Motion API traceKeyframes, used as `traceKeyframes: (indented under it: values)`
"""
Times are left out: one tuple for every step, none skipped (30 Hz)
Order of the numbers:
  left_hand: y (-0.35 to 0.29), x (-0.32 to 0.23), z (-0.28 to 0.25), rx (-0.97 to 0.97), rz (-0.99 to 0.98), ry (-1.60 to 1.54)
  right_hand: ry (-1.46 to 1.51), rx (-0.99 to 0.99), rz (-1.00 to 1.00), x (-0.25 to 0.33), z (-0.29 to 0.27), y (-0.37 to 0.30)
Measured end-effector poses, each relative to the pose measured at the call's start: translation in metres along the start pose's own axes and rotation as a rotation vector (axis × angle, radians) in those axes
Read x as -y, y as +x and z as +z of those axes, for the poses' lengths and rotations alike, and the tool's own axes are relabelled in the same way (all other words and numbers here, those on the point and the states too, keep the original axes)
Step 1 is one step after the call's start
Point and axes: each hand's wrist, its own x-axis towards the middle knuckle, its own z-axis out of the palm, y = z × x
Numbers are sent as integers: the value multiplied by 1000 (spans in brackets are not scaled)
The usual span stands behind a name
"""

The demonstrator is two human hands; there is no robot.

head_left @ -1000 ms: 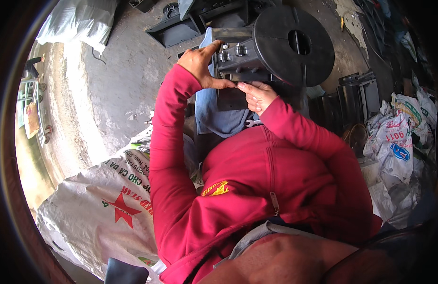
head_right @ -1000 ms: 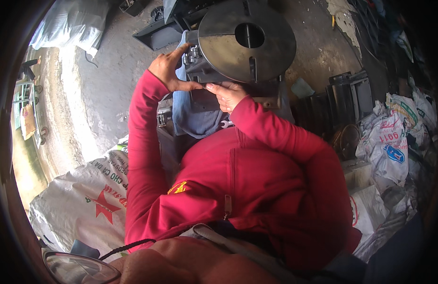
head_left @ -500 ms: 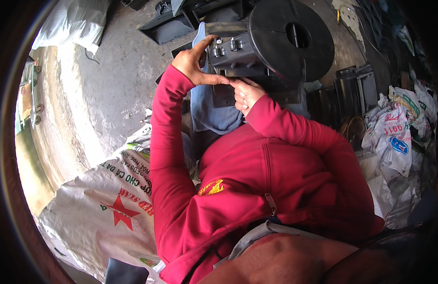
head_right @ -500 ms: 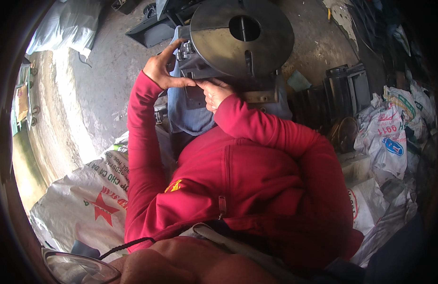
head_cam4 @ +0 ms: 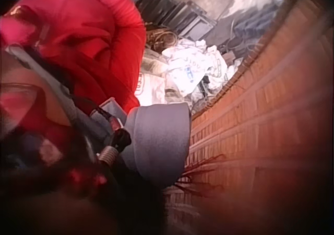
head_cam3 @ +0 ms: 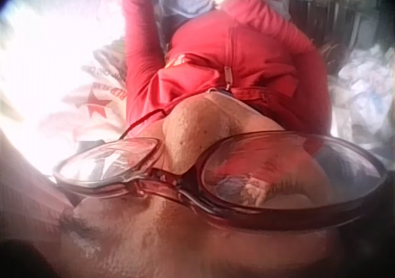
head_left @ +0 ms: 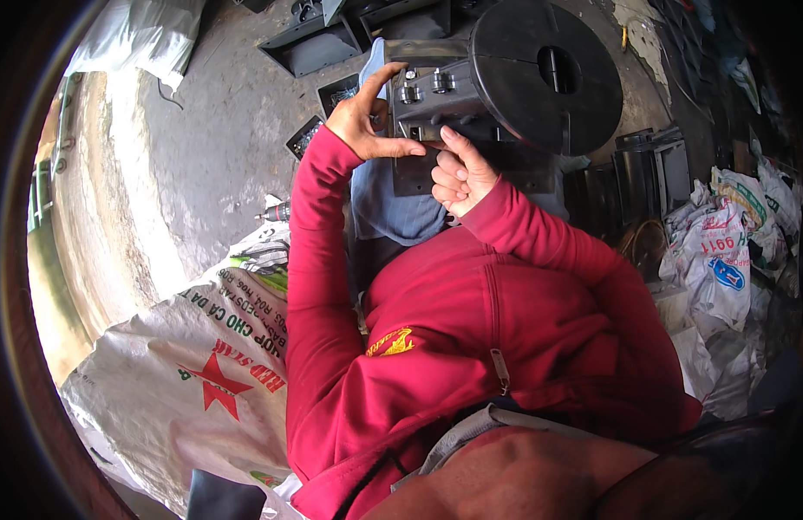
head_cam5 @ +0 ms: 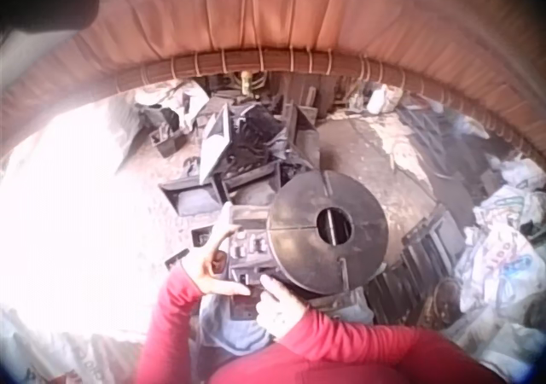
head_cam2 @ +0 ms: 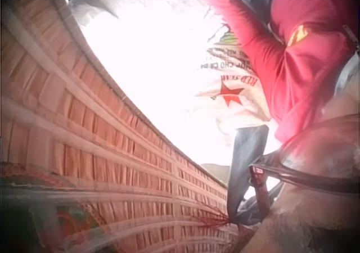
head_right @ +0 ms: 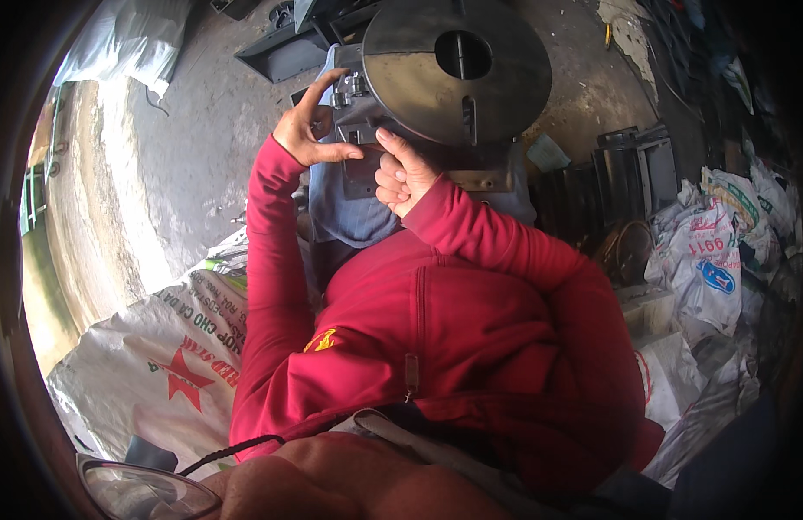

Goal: The person assembles a metal component by inserting and tightening bolts with a wrench. They rotate the part to access different sides and continue securing the assembly.

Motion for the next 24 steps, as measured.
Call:
traceKeyframes:
  values:
    - [-1, 0, 0, 1, 0, -7, -14, -17, 8, 0, 1, 0]
    - [-2, 1, 0, 1, -1, -13, -28, -28, 8, -1, 2, 1]
    - [-2, 1, 0, 3, 0, -20, -41, -39, 6, 0, 2, 3]
    - [-3, 0, 0, 0, 6, -36, -54, -50, 5, 0, 2, 4]
    - [-5, -1, 0, -4, 11, -51, -73, -44, 11, 0, 2, 4]
    - [-7, -2, 0, -4, 19, -68, -89, -41, 14, 1, 1, 4]
    - [-10, -1, 1, -22, 16, -172, -105, -36, 17, 1, 1, 4]
    - [-16, 3, 1, -41, 12, -277, -114, -31, 2, 2, 1, 4]
    - [-23, 6, 2, -60, 7, -383, -123, -29, -12, 2, 1, 5]
    - [-28, 6, 6, -197, 69, -376, -129, -27, -31, 3, 0, 6]
    - [-40, 1, 9, -297, -97, -604, -135, -16, -29, 3, -1, 8]
    - [-50, 11, 6, -300, -161, -708, -141, -4, -27, 3, -1, 8]
    - [-59, 16, 3, -308, -227, -812, -148, 10, -20, 4, -2, 8]
    - [-65, 16, 8, -340, -270, -714, -145, 15, -20, 4, -4, 9]
    - [-69, 6, 13, -378, -314, -612, -143, 25, -15, 3, -5, 11]
    - [-72, 1, 15, -413, -357, -510, -141, 35, -11, 2, -6, 12]
    - [-73, 2, 15, -422, -283, -389, -140, 36, -5, 3, -5, 11]
    - [-73, 0, 16, -426, -206, -270, -140, 35, -3, 4, -3, 10]
    - [-71, -3, 16, -428, -129, -151, -138, 33, -2, 5, -2, 9]
    - [-73, -11, 18, -488, -237, -193, -97, 51, 0, 4, -4, 9]
    - [-74, -13, 19, -522, -209, -300, -57, 72, 1, 3, -5, 10]
    - [-73, -15, 19, -554, -179, -407, -17, 92, 1, 3, -5, 10]
    - [-73, -16, 19, -583, -149, -515, -49, 88, -1, 5, -4, 9]
    - [-75, -24, 14, -560, -246, -565, -80, 81, -2, 6, -1, 7]
